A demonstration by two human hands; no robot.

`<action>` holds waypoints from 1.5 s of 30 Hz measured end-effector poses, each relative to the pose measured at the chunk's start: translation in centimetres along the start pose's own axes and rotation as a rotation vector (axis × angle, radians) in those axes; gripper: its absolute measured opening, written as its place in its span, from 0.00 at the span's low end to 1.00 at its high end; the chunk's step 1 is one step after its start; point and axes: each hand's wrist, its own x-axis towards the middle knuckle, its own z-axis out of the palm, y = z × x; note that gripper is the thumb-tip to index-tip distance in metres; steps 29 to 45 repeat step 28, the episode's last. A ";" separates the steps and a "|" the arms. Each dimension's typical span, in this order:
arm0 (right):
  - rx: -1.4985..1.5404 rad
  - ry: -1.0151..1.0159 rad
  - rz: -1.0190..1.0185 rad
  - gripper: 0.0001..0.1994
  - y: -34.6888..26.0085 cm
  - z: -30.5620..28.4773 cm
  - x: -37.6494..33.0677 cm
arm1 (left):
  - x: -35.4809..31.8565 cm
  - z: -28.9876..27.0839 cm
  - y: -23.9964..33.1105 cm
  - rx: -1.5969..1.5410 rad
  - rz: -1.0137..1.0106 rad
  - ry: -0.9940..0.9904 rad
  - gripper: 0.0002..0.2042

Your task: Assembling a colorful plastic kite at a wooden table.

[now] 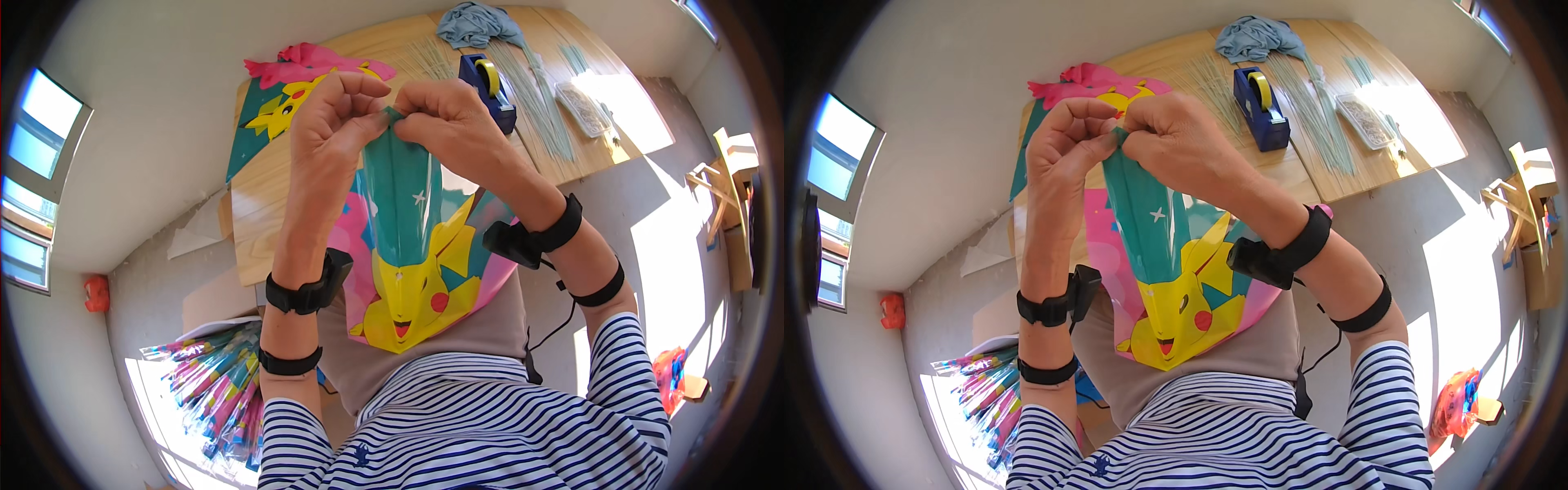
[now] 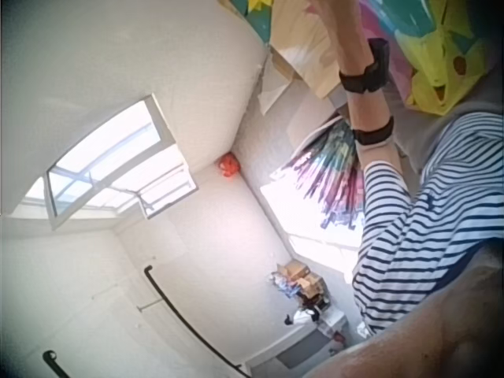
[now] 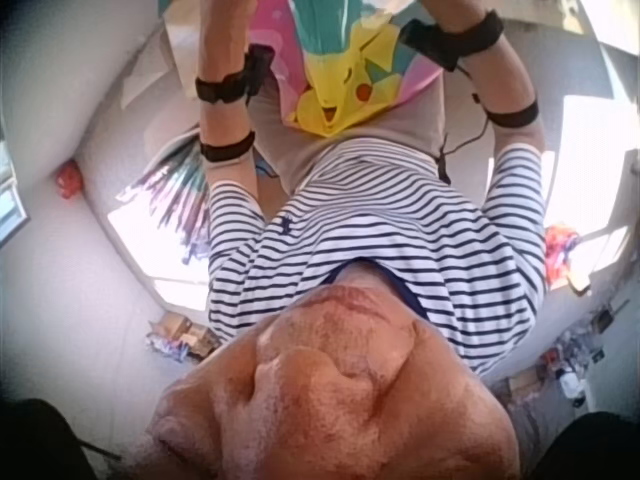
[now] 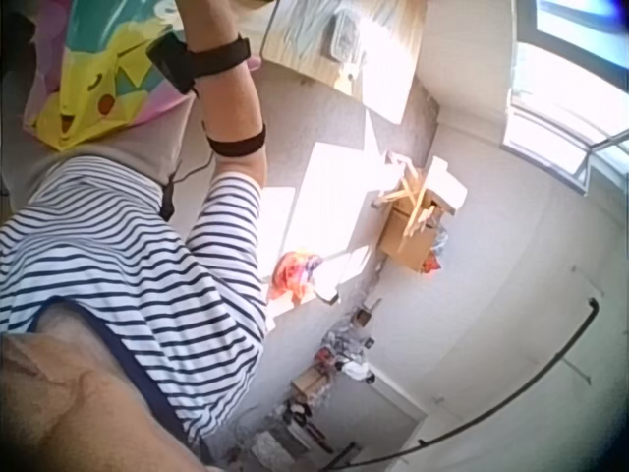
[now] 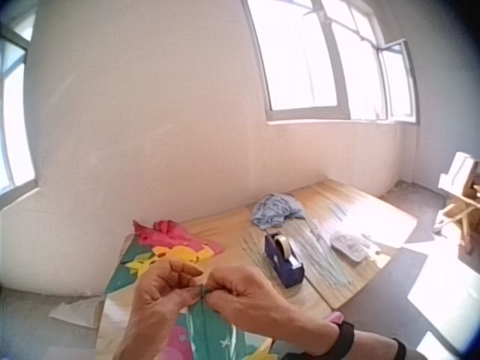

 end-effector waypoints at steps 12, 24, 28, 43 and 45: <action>-0.154 -0.385 0.509 0.16 8.4 -7.8 -7.1 | 1.4 -5.5 0.2 -0.009 0.186 0.099 0.11; 0.543 -0.115 0.295 0.18 -3.3 -8.4 -5.2 | -10.8 1.6 -1.0 0.680 0.415 -0.102 0.49; 0.566 -0.099 0.159 0.19 -6.8 -4.4 -3.4 | -13.6 4.4 -1.8 0.353 0.290 -0.075 0.51; 0.566 -0.099 0.159 0.19 -6.8 -4.4 -3.4 | -13.6 4.4 -1.8 0.353 0.290 -0.075 0.51; 0.566 -0.099 0.159 0.19 -6.8 -4.4 -3.4 | -13.6 4.4 -1.8 0.353 0.290 -0.075 0.51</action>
